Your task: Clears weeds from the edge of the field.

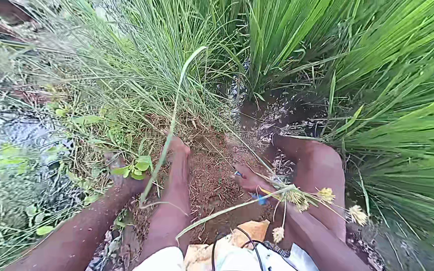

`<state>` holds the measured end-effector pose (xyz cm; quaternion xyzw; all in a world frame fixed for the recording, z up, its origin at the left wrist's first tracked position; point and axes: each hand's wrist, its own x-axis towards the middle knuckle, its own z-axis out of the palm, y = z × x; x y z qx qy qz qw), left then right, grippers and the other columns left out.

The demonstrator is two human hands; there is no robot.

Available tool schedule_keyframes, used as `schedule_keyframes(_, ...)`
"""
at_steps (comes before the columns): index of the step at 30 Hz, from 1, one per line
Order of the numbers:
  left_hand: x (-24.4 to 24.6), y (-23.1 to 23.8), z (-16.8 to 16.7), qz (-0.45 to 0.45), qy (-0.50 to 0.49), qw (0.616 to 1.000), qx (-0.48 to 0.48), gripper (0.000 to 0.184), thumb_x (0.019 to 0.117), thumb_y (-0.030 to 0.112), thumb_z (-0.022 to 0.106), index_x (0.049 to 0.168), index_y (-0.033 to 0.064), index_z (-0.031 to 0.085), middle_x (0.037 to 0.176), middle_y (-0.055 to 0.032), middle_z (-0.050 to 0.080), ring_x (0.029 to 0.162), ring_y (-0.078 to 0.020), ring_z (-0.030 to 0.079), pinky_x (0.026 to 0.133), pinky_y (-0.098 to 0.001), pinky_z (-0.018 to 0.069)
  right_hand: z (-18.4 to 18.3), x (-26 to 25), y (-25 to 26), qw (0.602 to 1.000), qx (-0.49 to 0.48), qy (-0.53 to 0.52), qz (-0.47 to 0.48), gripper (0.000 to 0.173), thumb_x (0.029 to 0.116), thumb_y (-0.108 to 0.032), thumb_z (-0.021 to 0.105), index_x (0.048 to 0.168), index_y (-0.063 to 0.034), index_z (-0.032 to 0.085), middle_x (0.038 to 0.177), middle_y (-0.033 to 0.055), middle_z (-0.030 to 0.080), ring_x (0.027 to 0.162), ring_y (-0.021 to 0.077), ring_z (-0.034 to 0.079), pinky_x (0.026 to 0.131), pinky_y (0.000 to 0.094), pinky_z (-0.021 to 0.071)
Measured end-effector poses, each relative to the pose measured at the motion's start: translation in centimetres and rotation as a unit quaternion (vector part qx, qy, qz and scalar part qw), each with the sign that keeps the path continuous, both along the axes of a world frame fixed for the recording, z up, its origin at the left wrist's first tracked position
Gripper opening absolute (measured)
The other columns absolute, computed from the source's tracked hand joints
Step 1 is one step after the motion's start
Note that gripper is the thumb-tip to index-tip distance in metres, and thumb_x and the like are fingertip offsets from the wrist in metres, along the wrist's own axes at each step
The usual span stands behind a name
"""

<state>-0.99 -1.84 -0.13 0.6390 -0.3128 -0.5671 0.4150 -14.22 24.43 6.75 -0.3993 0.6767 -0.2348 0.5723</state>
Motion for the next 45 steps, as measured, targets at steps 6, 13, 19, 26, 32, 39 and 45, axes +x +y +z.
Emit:
schedule_keyframes(6, 4.3, 1.5, 7.3, 0.052, -0.003, 0.994, -0.092, 0.051, 0.1119, 0.044, 0.032, 0.137, 0.0028, 0.049, 0.124, -0.0124, 0.057, 0.107, -0.0179, 0.059, 0.085, -0.0403, 0.0520, -0.8, -0.1, 0.8, 0.999, 0.005, 0.029, -0.030, 0.054, 0.1079, -0.033, 0.048, 0.156, -0.0125, 0.038, 0.098, 0.0157, 0.065, 0.068, 0.0236, 0.062, 0.068, 0.0438, 0.0559)
schedule_keyframes(13, 9.9, 3.5, 10.6, 0.144, 0.030, 0.979, -0.139, 0.052, 0.1114, 0.044, 0.033, 0.144, 0.0055, 0.046, 0.132, -0.0145, 0.055, 0.112, -0.0218, 0.056, 0.091, -0.0451, 0.0498, 1.6, 1.2, -1.5, 0.997, -0.026, 0.065, 0.011, 0.046, 0.1070, -0.022, 0.050, 0.149, -0.0016, 0.047, 0.121, 0.0224, 0.064, 0.098, 0.0277, 0.065, 0.089, 0.0447, 0.0523)
schedule_keyframes(19, 11.1, 4.3, 8.8, 0.121, 0.008, 0.987, -0.102, 0.059, 0.1122, 0.046, 0.026, 0.144, 0.0014, 0.046, 0.135, -0.0170, 0.054, 0.116, -0.0215, 0.056, 0.097, -0.0436, 0.0488, 1.4, 1.0, 0.3, 0.996, -0.018, 0.084, -0.001, 0.046, 0.1073, -0.027, 0.048, 0.146, -0.0023, 0.046, 0.113, 0.0210, 0.064, 0.091, 0.0284, 0.065, 0.083, 0.0477, 0.0541)
schedule_keyframes(26, 12.9, 3.1, 7.1, 0.164, 0.065, 0.977, -0.119, 0.039, 0.1111, 0.047, 0.033, 0.105, 0.0132, 0.051, 0.072, 0.0015, 0.048, 0.055, -0.0087, 0.047, 0.053, -0.0273, 0.0463, 0.6, 0.6, -0.4, 0.990, -0.005, 0.125, 0.071, 0.046, 0.1081, -0.024, 0.049, 0.146, 0.0012, 0.046, 0.117, 0.0263, 0.064, 0.102, 0.0366, 0.066, 0.091, 0.0523, 0.0518)
schedule_keyframes(32, 13.3, 1.9, 6.9, 0.171, 0.018, 0.980, -0.102, 0.045, 0.1102, 0.046, 0.039, 0.133, 0.0081, 0.051, 0.102, -0.0043, 0.057, 0.082, -0.0111, 0.057, 0.075, -0.0320, 0.0525, 1.9, 1.4, -1.2, 0.978, 0.006, 0.168, 0.124, 0.045, 0.1067, -0.025, 0.050, 0.142, 0.0020, 0.051, 0.121, 0.0289, 0.064, 0.112, 0.0429, 0.063, 0.098, 0.0591, 0.0465)
schedule_keyframes(39, 12.3, 2.0, 8.0, 0.169, -0.023, 0.980, -0.104, 0.055, 0.1112, 0.044, 0.037, 0.144, 0.0011, 0.044, 0.125, -0.0152, 0.058, 0.103, -0.0186, 0.062, 0.088, -0.0383, 0.0546, 1.1, 1.1, -1.4, 0.977, 0.023, 0.163, 0.138, 0.048, 0.1072, -0.028, 0.049, 0.150, -0.0067, 0.046, 0.124, 0.0249, 0.065, 0.114, 0.0412, 0.064, 0.098, 0.0605, 0.0475)
schedule_keyframes(45, 11.8, 2.5, 11.2, 0.188, -0.034, 0.973, -0.131, 0.053, 0.1111, 0.044, 0.036, 0.141, 0.0027, 0.048, 0.125, -0.0113, 0.058, 0.101, -0.0135, 0.059, 0.087, -0.0355, 0.0511, 1.0, 1.2, -1.8, 0.972, 0.045, 0.174, 0.154, 0.049, 0.1071, -0.027, 0.050, 0.150, -0.0055, 0.044, 0.119, 0.0276, 0.066, 0.109, 0.0441, 0.065, 0.095, 0.0623, 0.0480)
